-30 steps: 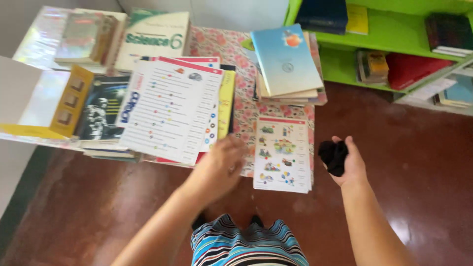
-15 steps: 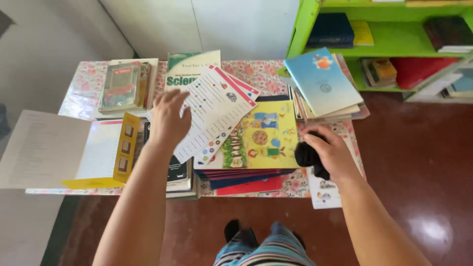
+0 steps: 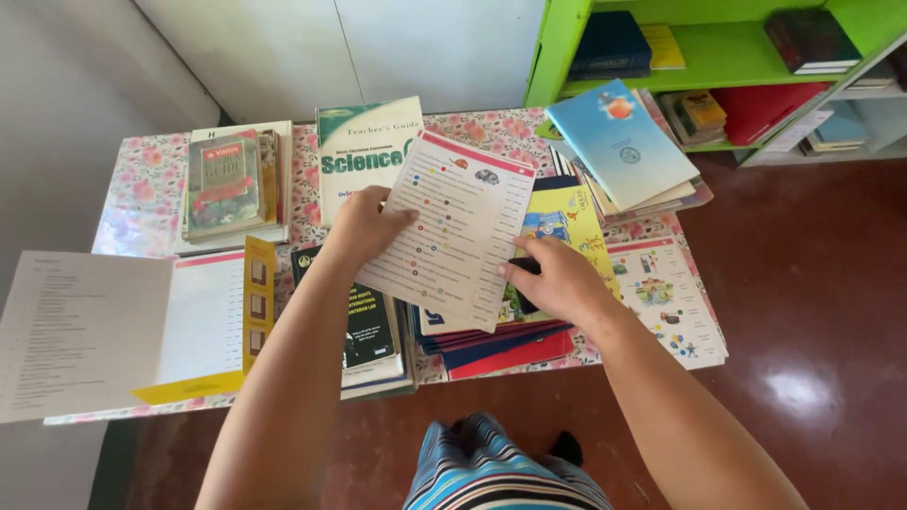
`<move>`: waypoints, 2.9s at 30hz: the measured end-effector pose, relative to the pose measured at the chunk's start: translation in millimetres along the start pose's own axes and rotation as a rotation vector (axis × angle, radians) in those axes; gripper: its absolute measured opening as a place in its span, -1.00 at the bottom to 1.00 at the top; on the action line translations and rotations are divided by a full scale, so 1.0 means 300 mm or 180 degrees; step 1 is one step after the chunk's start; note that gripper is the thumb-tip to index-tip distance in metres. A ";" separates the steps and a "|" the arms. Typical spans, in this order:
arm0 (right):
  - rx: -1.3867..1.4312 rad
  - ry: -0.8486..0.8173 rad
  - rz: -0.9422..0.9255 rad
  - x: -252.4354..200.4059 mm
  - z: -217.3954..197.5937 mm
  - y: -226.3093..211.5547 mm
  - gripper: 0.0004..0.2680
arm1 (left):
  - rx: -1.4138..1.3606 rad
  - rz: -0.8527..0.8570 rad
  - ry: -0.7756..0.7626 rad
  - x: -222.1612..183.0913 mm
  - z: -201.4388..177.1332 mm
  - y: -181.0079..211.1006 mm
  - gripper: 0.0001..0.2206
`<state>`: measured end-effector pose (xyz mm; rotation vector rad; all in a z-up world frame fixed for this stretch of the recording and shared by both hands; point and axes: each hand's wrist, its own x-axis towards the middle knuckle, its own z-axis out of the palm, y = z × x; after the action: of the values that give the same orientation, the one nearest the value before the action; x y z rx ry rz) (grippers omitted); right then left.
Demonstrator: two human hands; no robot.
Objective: Wiping down and cleaning educational learning cards with a black cloth on a table.
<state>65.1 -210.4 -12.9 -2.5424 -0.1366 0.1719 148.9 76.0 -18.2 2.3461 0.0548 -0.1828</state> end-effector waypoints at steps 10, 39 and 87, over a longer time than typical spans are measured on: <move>0.2728 0.0611 0.0493 0.031 -0.178 0.082 -0.72 | -0.2409 0.1474 -0.0025 -0.242 0.003 0.270 -0.80; -0.0060 0.0915 -0.1394 -0.044 -0.183 0.137 -0.72 | 0.1238 0.1066 0.1058 -0.390 0.263 0.285 -0.56; -0.0538 -0.0488 -0.2603 0.082 -0.043 0.046 -0.67 | 0.1166 0.1237 0.0794 -0.140 0.286 0.151 -0.89</move>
<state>92.0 -225.4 -12.3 -2.4137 -1.2574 0.0282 101.7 -16.0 -39.8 2.6744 -0.3375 0.3168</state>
